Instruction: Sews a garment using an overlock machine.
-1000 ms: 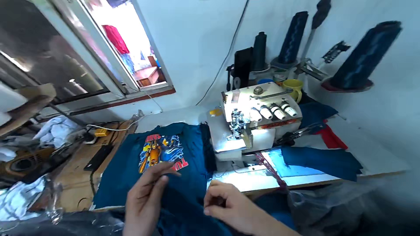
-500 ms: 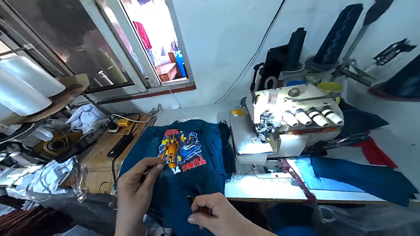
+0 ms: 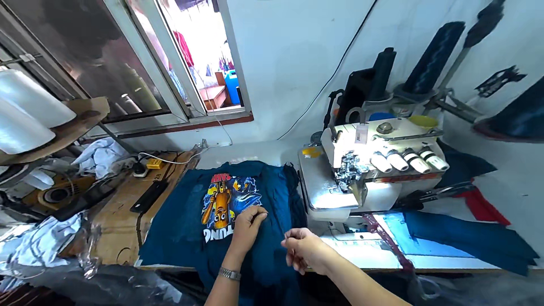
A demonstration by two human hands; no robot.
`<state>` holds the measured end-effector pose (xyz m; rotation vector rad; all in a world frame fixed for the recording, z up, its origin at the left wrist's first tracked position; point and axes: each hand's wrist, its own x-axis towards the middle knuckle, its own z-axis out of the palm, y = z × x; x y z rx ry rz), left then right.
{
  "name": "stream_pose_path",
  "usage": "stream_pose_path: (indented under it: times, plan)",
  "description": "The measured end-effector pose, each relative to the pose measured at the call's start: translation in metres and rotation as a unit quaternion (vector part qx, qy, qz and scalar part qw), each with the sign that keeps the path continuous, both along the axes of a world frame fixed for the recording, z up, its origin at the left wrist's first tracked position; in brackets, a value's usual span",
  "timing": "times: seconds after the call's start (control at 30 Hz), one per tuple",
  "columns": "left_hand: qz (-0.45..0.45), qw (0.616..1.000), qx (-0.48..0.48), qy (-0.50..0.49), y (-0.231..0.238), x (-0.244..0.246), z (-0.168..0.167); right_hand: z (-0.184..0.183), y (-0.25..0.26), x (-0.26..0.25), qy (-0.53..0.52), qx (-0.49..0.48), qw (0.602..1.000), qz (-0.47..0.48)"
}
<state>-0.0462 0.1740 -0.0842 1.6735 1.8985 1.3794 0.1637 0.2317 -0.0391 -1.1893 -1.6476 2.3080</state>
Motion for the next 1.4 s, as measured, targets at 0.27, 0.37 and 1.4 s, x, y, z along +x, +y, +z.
stream_pose_path:
  times: [0.27,0.37,1.4]
  plan:
    - [-0.019,0.994,0.059,-0.092,-0.003,-0.005,-0.004,0.008,0.012,-0.035,0.093,-0.128,0.975,-0.154]
    - [-0.032,0.990,0.071,-0.116,-0.003,-0.005,-0.002,0.006,0.027,-0.050,0.111,-0.119,0.959,-0.233]
    - [-0.069,0.994,0.004,-0.080,0.001,0.000,0.025,-0.023,0.013,-0.053,0.247,0.137,0.937,-0.204]
